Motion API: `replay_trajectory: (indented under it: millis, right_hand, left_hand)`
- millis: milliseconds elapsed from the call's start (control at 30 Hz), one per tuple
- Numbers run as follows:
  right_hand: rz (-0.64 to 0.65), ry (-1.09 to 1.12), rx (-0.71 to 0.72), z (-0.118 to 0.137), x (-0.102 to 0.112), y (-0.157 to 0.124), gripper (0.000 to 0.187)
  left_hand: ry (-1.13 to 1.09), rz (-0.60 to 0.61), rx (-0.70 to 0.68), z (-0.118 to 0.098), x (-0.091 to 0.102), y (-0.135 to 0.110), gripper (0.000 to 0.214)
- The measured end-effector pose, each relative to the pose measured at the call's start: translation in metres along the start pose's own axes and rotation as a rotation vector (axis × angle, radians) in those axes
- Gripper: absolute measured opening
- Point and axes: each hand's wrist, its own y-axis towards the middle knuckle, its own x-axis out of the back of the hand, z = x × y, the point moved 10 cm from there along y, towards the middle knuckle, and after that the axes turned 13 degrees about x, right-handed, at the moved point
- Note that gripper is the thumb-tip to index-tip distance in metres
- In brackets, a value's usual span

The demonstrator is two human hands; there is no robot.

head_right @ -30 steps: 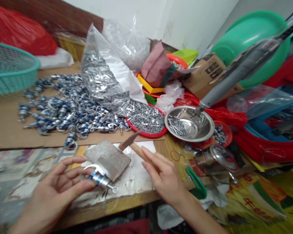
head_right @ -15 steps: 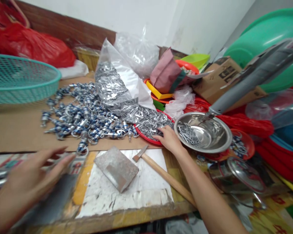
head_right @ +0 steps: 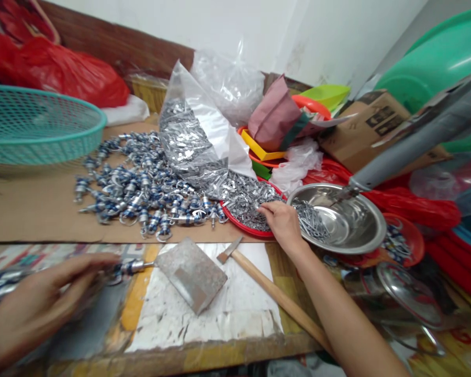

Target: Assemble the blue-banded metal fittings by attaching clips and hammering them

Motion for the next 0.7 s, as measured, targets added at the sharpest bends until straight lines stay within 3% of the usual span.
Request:
replay_trajectory:
  millis: [100, 167, 233, 400, 567, 700]
  right_hand:
    - [-0.018, 0.227, -0.104, 0.003, -0.009, -0.007, 0.026]
    - [0.009, 0.387, -0.166, 0.012, -0.019, -0.015, 0.032]
    - [0.042, 0.52, -0.216, 0.027, -0.026, -0.025, 0.034]
    - [0.052, 0.7, -0.282, 0.066, -0.036, -0.054, 0.033]
    - [0.048, 0.85, -0.2, 0.116, -0.056, -0.073, 0.024]
    - [-0.079, 0.872, 0.032, 0.155, -0.042, -0.073, 0.02]
  left_hand:
    - [0.002, -0.017, 0.027, -0.002, -0.003, 0.005, 0.054]
    - [0.022, -0.013, 0.01, -0.003, -0.005, 0.008, 0.046]
    - [0.04, -0.018, 0.015, 0.0, -0.004, 0.008, 0.038]
    - [0.009, -0.065, 0.04, 0.004, -0.002, 0.003, 0.045]
    - [-0.025, -0.123, 0.008, 0.0, -0.004, -0.002, 0.042]
    - [-0.205, -0.313, 0.048, 0.007, 0.023, -0.022, 0.022]
